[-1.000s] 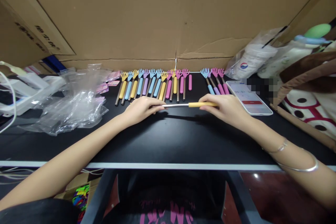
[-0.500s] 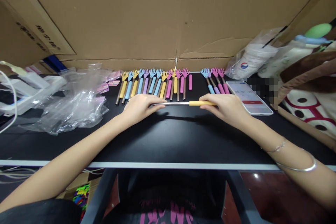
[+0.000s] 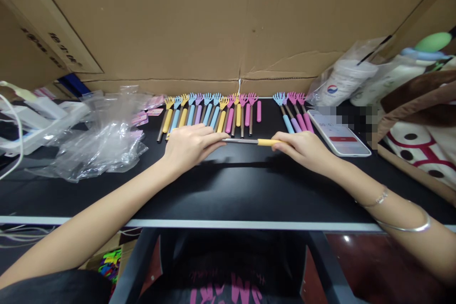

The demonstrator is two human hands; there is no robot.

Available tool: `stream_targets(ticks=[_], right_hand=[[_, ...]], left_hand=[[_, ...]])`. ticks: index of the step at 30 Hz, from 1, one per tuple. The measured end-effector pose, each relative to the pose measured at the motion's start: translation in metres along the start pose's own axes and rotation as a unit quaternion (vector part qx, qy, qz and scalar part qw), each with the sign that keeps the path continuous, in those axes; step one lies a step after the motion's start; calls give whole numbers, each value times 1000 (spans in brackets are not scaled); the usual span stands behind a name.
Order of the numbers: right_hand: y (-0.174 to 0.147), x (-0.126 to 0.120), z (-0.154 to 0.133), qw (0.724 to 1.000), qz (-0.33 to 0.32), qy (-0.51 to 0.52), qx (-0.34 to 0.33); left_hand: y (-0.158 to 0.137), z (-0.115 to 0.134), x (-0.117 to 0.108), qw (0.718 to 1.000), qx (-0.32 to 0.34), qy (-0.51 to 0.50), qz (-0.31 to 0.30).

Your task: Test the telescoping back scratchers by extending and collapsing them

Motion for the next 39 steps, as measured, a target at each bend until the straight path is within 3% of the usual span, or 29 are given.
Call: stream_targets(ticks=[5, 8, 14, 19, 24, 31, 35, 39], right_hand=[[-2, -1, 0, 998, 30, -61, -8], [-4, -3, -2, 994, 55, -93, -24], [-8, -8, -10, 981, 103, -149, -76], [-11, -14, -16, 961, 162, -199, -104], [-10, -12, -16, 964, 149, -190, -108], [-8, -6, -11, 978, 116, -152, -88], [-6, 1, -6, 993, 55, -92, -43], [-3, 9, -5, 999, -19, 30, -7]], left_hand=[[-1, -2, 6, 998, -17, -53, -15], [-3, -5, 14, 993, -49, -96, -57], [-8, -8, 34, 941, -147, -236, -193], [-8, -6, 36, 918, -183, -273, -223], [-7, -6, 32, 937, -163, -247, -187], [-4, -3, 19, 986, -85, -126, -71], [-2, 1, 8, 998, -15, -64, -8], [-2, 2, 5, 999, 33, -11, 15]])
Point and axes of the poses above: each hand's wrist, its own y-axis towards the middle knuckle, its own x-axis out of the palm, z = x × y, the point moved 5 cm from there along y, towards the middle knuckle, and after that the axes turned 1 degree about -x, right-handed, at the moved point
